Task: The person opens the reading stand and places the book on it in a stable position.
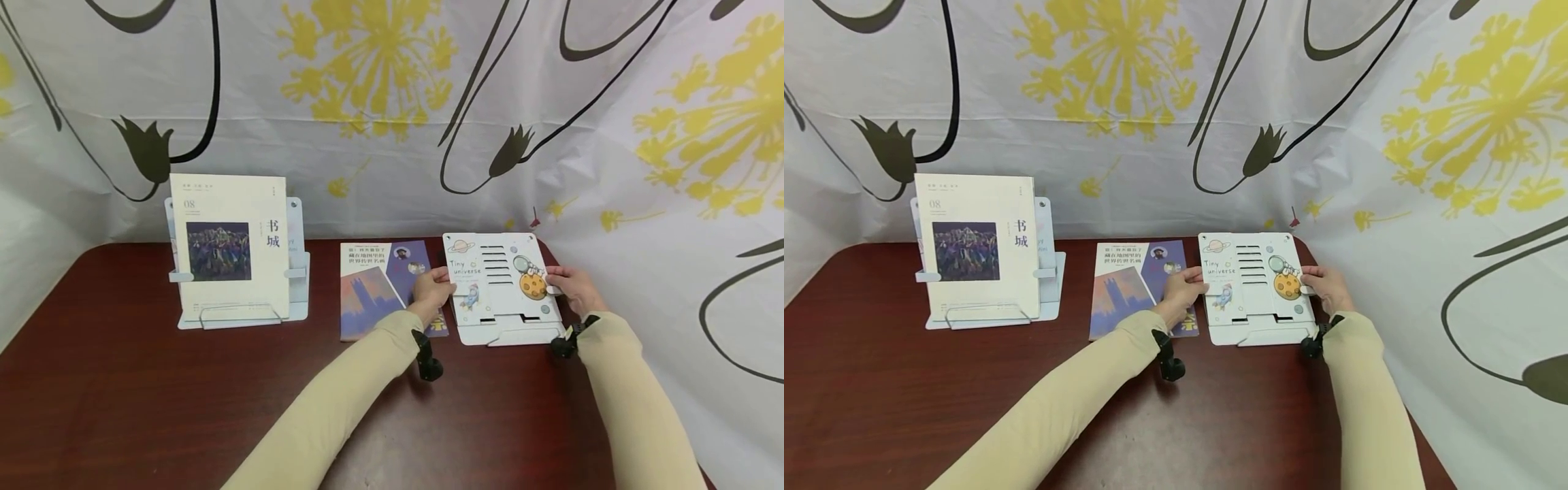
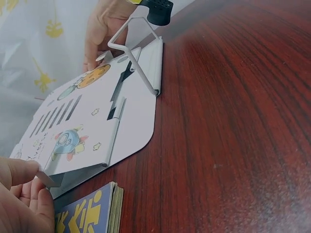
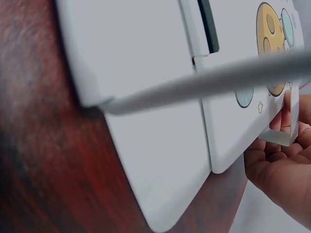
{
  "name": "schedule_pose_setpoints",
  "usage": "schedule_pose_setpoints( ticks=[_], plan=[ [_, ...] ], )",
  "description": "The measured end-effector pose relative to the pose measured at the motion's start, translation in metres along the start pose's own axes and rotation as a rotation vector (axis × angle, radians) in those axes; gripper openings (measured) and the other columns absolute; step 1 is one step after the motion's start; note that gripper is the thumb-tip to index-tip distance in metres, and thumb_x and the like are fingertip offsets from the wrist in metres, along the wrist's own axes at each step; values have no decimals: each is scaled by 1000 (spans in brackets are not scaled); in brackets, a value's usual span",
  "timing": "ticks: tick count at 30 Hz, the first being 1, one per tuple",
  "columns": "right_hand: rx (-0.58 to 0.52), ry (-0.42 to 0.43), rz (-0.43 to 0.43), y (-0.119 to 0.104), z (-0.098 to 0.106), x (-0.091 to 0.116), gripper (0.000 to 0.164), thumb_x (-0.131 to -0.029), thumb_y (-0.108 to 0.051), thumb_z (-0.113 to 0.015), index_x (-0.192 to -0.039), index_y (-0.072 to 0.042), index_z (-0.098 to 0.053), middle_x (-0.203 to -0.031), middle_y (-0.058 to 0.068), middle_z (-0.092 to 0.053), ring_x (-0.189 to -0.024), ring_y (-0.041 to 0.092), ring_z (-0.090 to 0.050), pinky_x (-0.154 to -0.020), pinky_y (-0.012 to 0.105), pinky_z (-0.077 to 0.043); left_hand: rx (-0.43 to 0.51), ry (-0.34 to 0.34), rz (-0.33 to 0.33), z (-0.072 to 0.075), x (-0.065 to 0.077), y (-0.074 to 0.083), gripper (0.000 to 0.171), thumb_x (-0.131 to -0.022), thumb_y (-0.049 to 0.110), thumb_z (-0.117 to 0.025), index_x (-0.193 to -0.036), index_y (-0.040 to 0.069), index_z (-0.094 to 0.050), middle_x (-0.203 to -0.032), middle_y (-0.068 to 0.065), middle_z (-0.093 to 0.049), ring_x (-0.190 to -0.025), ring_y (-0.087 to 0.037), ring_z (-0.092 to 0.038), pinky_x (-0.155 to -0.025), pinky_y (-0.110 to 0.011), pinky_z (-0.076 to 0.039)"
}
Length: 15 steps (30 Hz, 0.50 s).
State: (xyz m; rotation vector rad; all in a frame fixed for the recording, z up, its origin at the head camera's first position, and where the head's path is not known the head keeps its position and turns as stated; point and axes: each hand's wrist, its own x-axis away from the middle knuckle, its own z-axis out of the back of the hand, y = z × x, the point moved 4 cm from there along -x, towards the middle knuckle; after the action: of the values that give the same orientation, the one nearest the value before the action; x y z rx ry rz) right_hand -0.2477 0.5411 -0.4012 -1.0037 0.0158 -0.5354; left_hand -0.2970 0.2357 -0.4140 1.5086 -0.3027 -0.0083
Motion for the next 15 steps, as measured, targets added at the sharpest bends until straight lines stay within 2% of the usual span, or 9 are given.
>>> schedule_pose_setpoints(
  ticks=[3,6,10,15],
  plan=[
    [-50,-15,40,-1,2,2,26,-101,-16,-49,-123,-2,-53,-78,-25,-51,-78,-5,-50,-70,12,-46,28,-4,-17,0,0,3,41,-81,-5,-70,-120,6,-69,-110,-10,-73,-102,-22,-70,-77,-18,-55],
    [-133,-29,90,-1,4,4,11,-101,-14,-50,-106,-14,-60,-76,-25,-54,-75,-6,-51,-69,12,-47,39,-5,-53,-1,0,5,39,-80,-7,-70,-118,4,-70,-109,-12,-73,-102,-23,-71,-80,-19,-56],
    [-243,-36,133,-2,7,10,20,-99,-10,-52,-89,-25,-60,-77,-22,-56,-75,-5,-51,-68,12,-47,36,4,-97,0,2,9,36,-80,-5,-72,-115,4,-71,-106,-12,-73,-98,-23,-72,-78,-19,-56],
    [-345,-20,143,-3,9,21,21,-98,-7,-54,-86,-23,-60,-78,-19,-56,-76,-4,-51,-68,11,-46,44,25,-138,1,4,13,29,-81,-4,-72,-109,4,-73,-101,-12,-74,-92,-22,-71,-73,-18,-55]
  ],
)
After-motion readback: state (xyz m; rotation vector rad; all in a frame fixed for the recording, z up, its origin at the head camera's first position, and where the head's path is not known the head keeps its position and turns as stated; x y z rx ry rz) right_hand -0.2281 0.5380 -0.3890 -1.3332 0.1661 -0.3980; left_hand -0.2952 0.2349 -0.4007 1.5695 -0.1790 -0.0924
